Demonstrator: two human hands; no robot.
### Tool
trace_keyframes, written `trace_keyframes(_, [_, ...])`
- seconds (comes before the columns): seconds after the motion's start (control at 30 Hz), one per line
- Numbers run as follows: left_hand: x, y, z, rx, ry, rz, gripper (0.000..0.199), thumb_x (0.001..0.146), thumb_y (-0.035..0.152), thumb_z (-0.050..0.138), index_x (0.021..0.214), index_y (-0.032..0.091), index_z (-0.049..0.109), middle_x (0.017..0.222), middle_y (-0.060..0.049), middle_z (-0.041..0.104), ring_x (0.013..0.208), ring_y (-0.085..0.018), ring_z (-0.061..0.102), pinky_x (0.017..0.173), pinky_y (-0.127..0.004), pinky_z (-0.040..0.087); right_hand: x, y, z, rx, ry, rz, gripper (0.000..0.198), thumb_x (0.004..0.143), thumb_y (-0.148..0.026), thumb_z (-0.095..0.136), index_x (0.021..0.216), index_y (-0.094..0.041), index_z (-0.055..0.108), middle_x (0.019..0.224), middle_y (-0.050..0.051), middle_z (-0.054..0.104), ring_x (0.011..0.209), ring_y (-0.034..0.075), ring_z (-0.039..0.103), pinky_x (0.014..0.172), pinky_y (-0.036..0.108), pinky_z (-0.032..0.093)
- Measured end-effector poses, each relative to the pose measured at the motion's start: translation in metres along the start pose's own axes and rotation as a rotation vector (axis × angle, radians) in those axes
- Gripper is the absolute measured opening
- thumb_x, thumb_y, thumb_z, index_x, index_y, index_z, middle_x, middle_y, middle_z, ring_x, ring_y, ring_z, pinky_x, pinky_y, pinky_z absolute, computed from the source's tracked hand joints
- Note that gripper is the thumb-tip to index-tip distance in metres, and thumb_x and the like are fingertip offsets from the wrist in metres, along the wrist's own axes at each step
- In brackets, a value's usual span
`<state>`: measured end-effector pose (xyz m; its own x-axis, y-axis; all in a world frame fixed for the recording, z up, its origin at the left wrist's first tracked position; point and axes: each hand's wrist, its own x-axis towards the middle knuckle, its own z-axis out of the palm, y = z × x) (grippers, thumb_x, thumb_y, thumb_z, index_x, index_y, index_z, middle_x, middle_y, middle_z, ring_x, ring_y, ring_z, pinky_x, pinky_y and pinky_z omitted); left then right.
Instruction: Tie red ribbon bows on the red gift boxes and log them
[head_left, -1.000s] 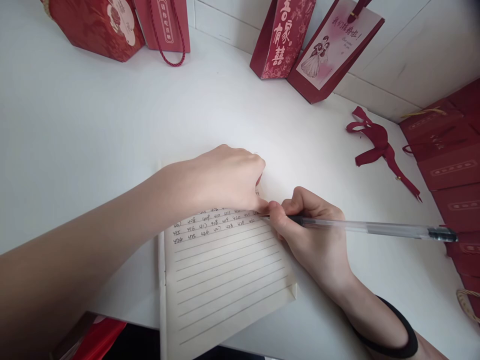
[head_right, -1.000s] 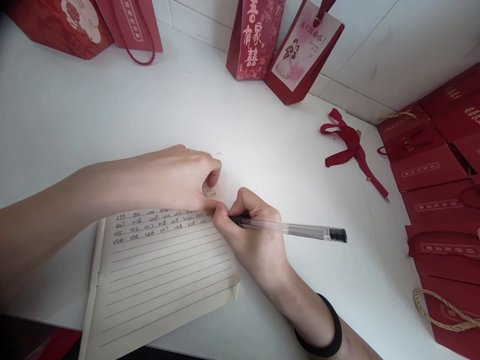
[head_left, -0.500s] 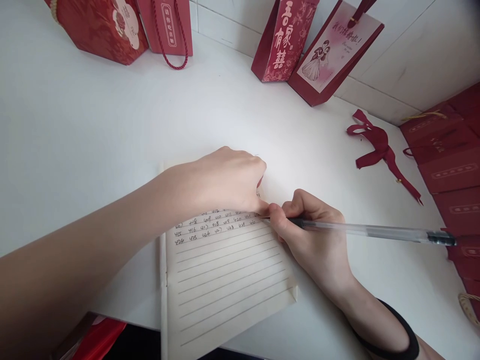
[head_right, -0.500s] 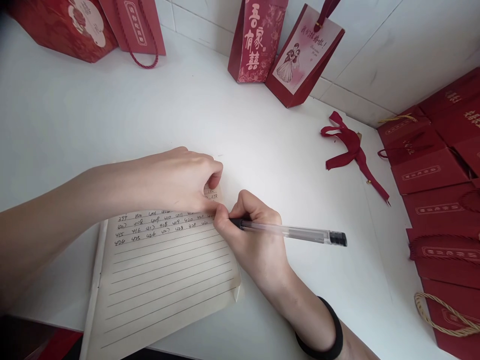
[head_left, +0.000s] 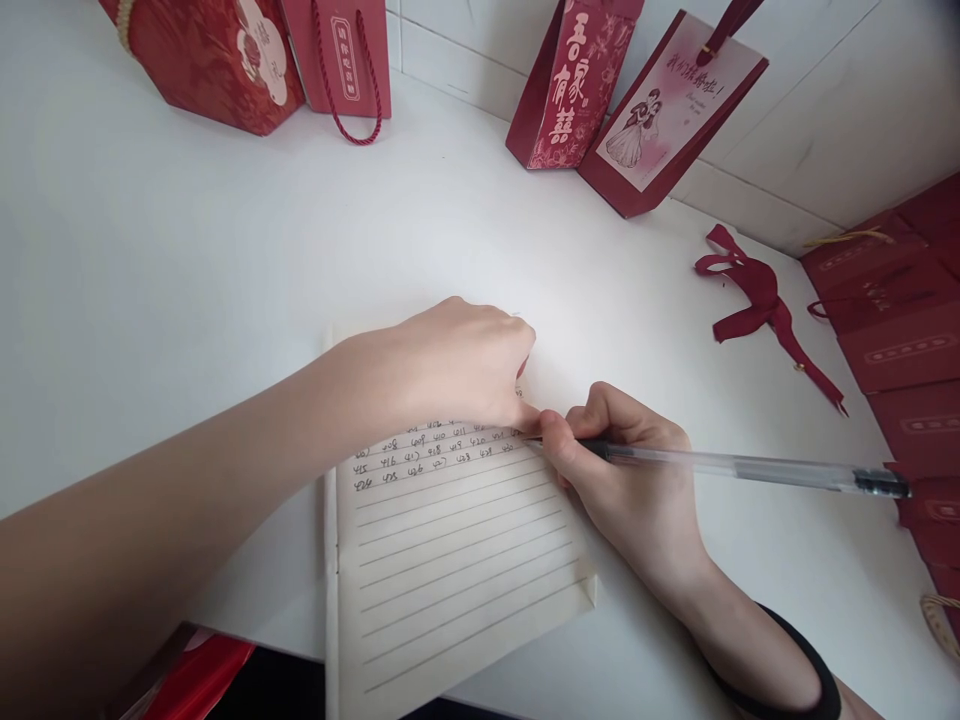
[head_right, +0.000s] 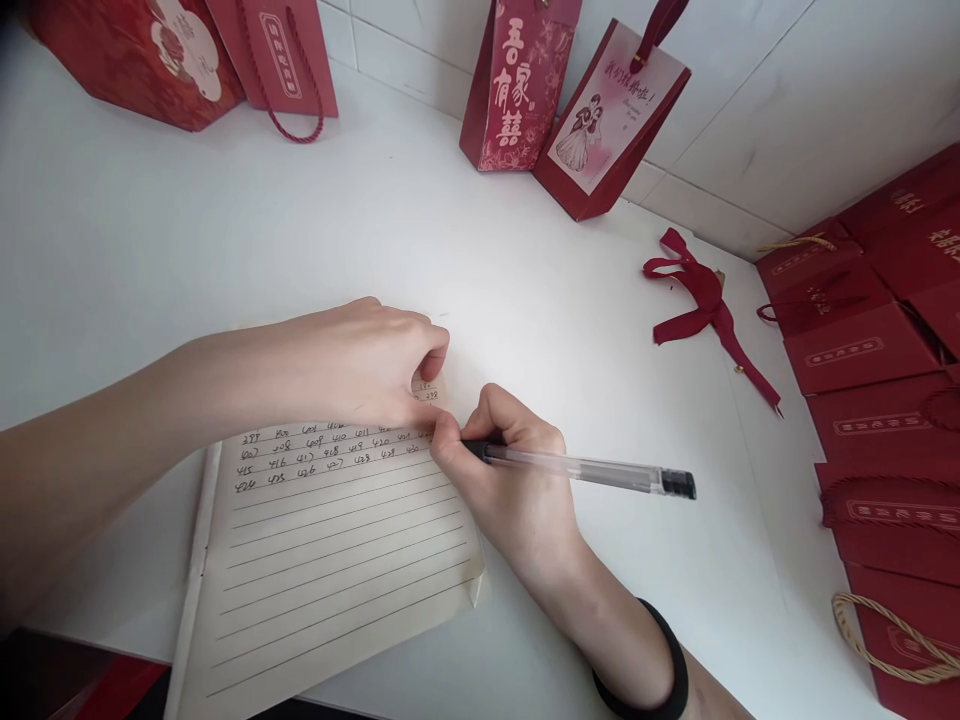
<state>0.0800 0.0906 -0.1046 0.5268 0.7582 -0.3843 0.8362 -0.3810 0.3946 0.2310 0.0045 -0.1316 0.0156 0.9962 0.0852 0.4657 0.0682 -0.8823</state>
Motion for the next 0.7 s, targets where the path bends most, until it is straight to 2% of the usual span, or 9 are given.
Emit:
trace_keyframes(0.2, [0.001,-0.002,0.001,-0.022,0.026,0.028,0.025,0.065,0.045,0.059,0.078,0.024,0.063,0.071,-0.005,0.061,0.075,-0.023,0.058,0.060,-0.031,0.041,-0.001,0.001,0.000,0.004,0.003,-0.016,0.035,0.078,-0.022,0.057,0.055,-0.019,0.031,0.047,-0.005,0.039,0.042,0.009,0.032,0.041,0.022,0.026])
trace_keyframes(0.43, [0.004,-0.003,0.002,-0.076,-0.040,0.011,0.037,0.062,0.051,0.060,0.082,0.020,0.062,0.072,-0.004,0.058,0.074,-0.021,0.057,0.061,-0.029,0.040,-0.001,0.000,0.000,0.012,-0.005,-0.011,0.035,0.078,-0.020,0.057,0.056,-0.019,0.030,0.047,-0.006,0.039,0.042,0.008,0.032,0.041,0.020,0.026])
trace_keyframes(0.57, [0.002,-0.003,0.002,-0.087,-0.017,0.020,0.039,0.060,0.054,0.060,0.080,0.020,0.063,0.074,-0.004,0.060,0.067,-0.018,0.056,0.057,-0.027,0.038,0.000,0.000,-0.003,0.107,0.006,0.029,0.039,0.082,-0.027,0.058,0.056,-0.019,0.031,0.044,-0.006,0.038,0.040,0.007,0.031,0.040,0.019,0.025])
trace_keyframes(0.7, [-0.003,0.000,0.000,-0.064,0.020,0.066,0.035,0.062,0.052,0.057,0.074,0.020,0.062,0.070,-0.003,0.062,0.061,-0.016,0.054,0.052,-0.025,0.034,0.007,0.011,-0.007,0.264,0.016,0.139,0.042,0.086,-0.041,0.055,0.058,-0.018,0.034,0.041,-0.006,0.034,0.038,0.006,0.026,0.037,0.018,0.021])
